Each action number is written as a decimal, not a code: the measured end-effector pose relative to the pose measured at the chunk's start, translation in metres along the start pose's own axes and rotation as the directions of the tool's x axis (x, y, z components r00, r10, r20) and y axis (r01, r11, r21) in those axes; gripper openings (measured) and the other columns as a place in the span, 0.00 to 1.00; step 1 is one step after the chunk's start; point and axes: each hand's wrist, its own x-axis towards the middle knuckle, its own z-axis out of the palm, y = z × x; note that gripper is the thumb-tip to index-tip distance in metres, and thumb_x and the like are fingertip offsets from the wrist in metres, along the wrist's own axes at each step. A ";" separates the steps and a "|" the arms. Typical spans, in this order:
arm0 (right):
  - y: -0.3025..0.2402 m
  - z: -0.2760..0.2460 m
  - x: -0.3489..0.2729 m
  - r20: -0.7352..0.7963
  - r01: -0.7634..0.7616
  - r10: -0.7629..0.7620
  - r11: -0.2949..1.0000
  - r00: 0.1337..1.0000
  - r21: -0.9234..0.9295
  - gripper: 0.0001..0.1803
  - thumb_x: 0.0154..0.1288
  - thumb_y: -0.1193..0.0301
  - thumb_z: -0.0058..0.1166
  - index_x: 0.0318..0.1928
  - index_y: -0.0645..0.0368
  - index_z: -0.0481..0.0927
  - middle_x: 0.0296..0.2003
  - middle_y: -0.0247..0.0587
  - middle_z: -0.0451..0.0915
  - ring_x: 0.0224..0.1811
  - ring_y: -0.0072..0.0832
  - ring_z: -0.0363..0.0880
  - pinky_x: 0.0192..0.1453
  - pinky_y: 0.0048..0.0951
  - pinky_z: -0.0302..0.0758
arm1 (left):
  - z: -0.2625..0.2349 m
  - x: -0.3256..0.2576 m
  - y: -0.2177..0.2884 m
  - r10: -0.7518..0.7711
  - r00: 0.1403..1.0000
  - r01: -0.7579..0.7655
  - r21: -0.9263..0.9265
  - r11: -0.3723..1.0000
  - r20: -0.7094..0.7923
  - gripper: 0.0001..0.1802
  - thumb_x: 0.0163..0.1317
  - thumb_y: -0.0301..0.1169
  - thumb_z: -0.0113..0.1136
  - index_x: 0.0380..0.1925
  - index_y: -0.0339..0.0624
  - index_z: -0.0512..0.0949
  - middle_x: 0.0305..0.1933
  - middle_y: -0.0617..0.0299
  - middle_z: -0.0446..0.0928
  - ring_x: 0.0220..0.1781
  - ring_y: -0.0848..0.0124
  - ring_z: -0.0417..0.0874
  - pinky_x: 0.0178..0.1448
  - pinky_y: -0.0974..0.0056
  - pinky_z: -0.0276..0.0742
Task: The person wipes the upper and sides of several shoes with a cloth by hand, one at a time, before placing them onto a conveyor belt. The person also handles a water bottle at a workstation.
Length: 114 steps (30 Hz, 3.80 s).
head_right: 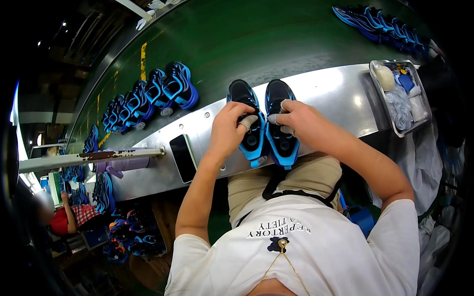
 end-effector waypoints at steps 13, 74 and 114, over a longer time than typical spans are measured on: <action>0.021 -0.011 0.011 0.149 -0.081 0.084 0.996 0.985 -0.028 0.16 0.51 0.63 0.64 0.37 0.59 0.80 0.28 0.44 0.75 0.32 0.43 0.76 0.35 0.38 0.73 | 0.017 -0.001 0.007 0.172 0.971 -0.220 0.328 0.919 0.167 0.14 0.43 0.21 0.61 0.33 0.43 0.82 0.37 0.62 0.76 0.40 0.59 0.74 0.45 0.60 0.74; 0.057 -0.007 -0.020 0.007 -0.110 0.111 0.979 0.994 0.171 0.16 0.52 0.70 0.63 0.41 0.60 0.78 0.32 0.45 0.71 0.34 0.42 0.72 0.36 0.37 0.69 | 0.100 -0.030 0.099 -0.585 0.622 0.575 -0.811 -0.110 0.521 0.14 0.68 0.24 0.46 0.52 0.34 0.72 0.52 0.59 0.73 0.51 0.68 0.77 0.49 0.64 0.82; 0.099 -0.031 -0.015 0.291 -0.149 -0.019 0.826 0.957 0.543 0.14 0.54 0.67 0.64 0.36 0.63 0.77 0.29 0.41 0.69 0.32 0.31 0.70 0.35 0.31 0.68 | 0.119 -0.023 0.111 -0.597 0.623 0.522 -0.837 -0.162 0.504 0.14 0.69 0.25 0.44 0.51 0.29 0.70 0.50 0.54 0.74 0.52 0.62 0.80 0.54 0.62 0.81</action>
